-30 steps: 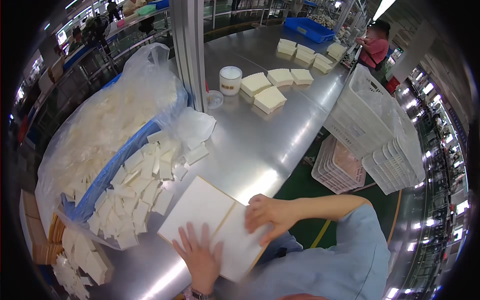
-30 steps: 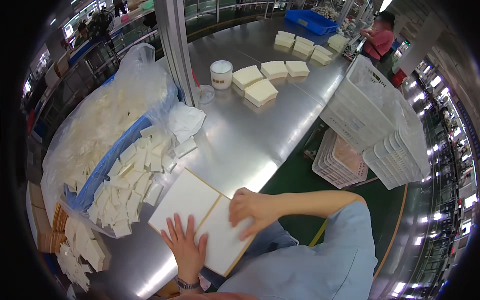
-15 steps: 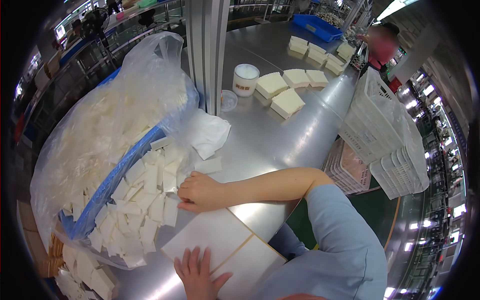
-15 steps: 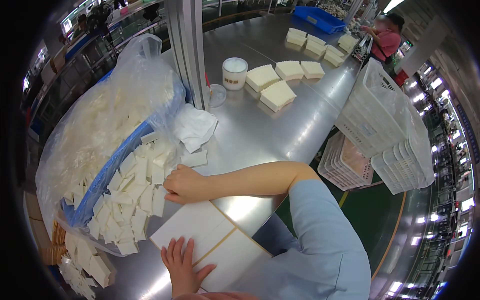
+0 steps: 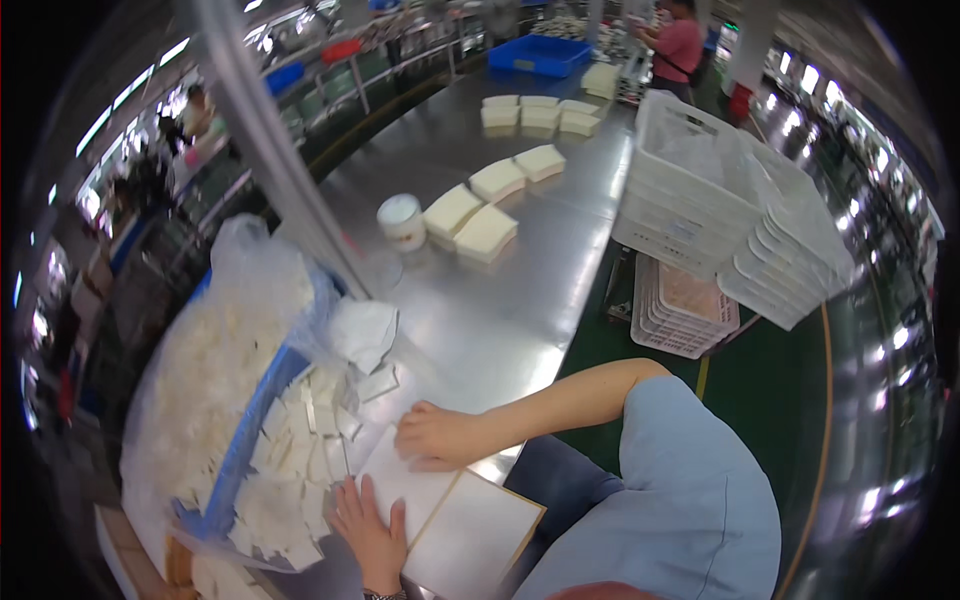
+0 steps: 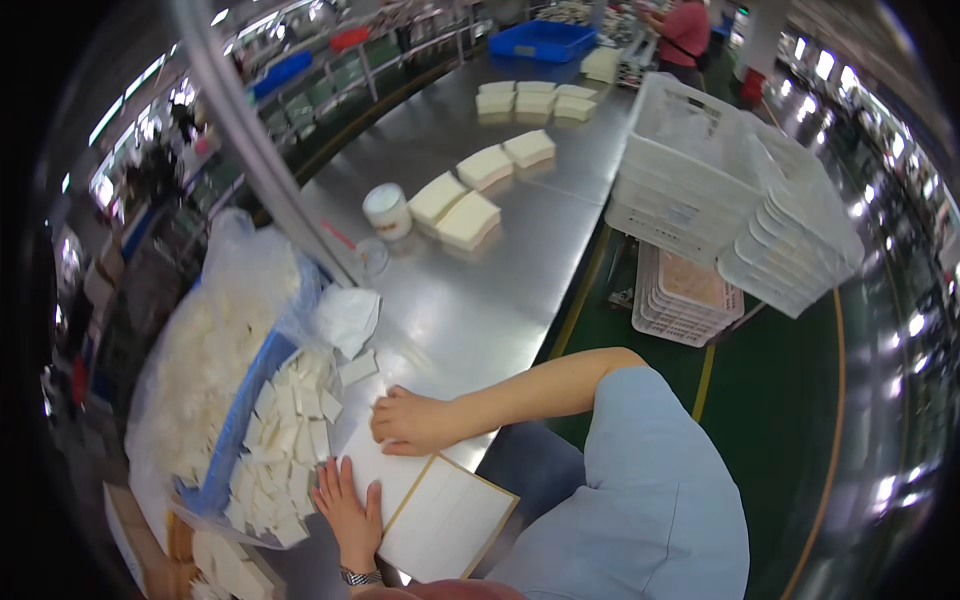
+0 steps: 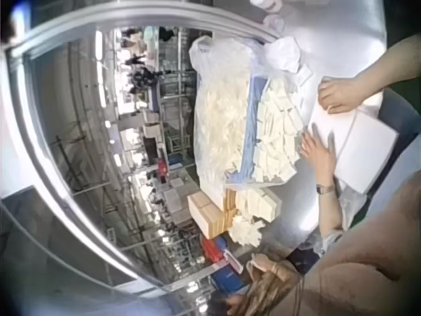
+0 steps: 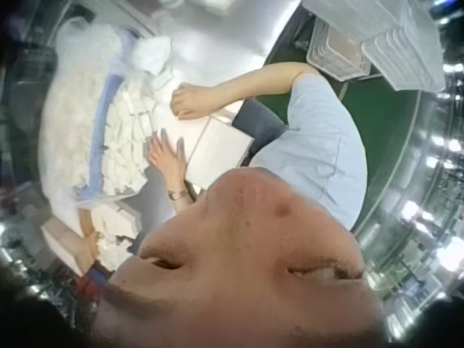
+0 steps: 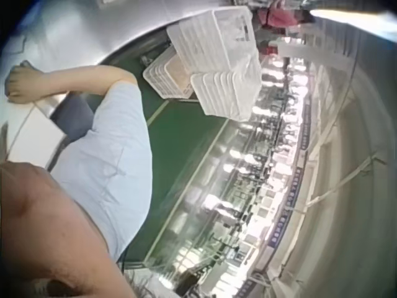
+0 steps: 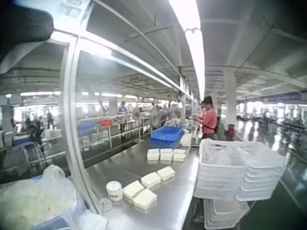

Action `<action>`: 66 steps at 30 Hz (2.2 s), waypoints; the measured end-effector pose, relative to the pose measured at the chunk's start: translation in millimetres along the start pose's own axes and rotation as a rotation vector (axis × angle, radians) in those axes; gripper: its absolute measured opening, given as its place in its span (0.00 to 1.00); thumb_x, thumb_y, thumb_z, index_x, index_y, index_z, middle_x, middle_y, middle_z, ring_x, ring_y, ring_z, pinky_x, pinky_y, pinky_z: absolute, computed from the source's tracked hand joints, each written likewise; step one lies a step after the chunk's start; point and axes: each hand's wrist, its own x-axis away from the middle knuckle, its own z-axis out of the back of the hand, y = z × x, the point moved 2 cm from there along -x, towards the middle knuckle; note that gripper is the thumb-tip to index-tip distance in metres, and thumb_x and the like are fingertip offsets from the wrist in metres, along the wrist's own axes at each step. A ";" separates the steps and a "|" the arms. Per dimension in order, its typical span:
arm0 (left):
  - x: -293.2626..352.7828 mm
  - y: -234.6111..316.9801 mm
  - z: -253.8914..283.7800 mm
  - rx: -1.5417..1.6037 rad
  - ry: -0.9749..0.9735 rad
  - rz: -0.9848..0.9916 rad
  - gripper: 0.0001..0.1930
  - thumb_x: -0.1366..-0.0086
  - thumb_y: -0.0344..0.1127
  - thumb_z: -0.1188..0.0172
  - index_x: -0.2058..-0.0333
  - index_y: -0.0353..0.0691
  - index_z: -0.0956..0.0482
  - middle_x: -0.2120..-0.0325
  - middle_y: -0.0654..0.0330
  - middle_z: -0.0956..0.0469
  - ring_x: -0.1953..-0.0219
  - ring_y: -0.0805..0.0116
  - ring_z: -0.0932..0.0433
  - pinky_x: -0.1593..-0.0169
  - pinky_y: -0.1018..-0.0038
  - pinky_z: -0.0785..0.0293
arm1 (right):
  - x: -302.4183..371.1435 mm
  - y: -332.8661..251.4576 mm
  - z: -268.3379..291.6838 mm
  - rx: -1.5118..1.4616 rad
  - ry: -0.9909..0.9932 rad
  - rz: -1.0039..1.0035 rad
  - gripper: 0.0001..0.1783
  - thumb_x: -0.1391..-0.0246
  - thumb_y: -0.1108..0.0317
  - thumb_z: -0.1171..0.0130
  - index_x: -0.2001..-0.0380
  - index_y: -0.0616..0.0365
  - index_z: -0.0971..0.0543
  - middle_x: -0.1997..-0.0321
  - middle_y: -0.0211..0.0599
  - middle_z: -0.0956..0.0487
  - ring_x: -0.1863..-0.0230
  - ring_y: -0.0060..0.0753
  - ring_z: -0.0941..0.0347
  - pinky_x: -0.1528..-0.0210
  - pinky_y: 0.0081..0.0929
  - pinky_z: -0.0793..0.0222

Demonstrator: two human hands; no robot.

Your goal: The recorder is manually picking up small white components from a bin and arranging them onto a cardboard jig at an assembly station.

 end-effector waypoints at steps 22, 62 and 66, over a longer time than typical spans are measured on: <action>-9.1 -1.1 -8.6 0.022 0.256 -0.022 0.23 0.29 0.49 0.45 0.44 0.37 0.24 0.44 0.42 0.25 0.40 0.44 0.29 0.37 0.52 0.37 | 31.5 -11.8 -12.7 0.186 -0.072 -0.008 0.12 0.36 0.58 0.50 0.58 0.50 0.22 0.52 0.34 0.22 0.46 0.35 0.27 0.46 0.43 0.39; -29.9 0.9 12.8 0.130 0.506 0.066 0.14 0.36 0.36 0.35 0.52 0.43 0.22 0.56 0.52 0.19 0.53 0.50 0.19 0.49 0.57 0.23 | -14.8 31.0 7.2 0.081 0.150 -0.059 0.13 0.48 0.68 0.34 0.59 0.61 0.20 0.51 0.46 0.18 0.50 0.52 0.24 0.48 0.44 0.29; 27.8 31.7 8.0 0.064 0.360 0.018 0.23 0.32 0.44 0.37 0.41 0.47 0.24 0.39 0.49 0.29 0.33 0.47 0.34 0.33 0.47 0.41 | -45.9 79.7 5.2 0.248 0.142 -0.257 0.17 0.51 0.65 0.31 0.60 0.62 0.20 0.56 0.47 0.18 0.55 0.53 0.24 0.50 0.42 0.27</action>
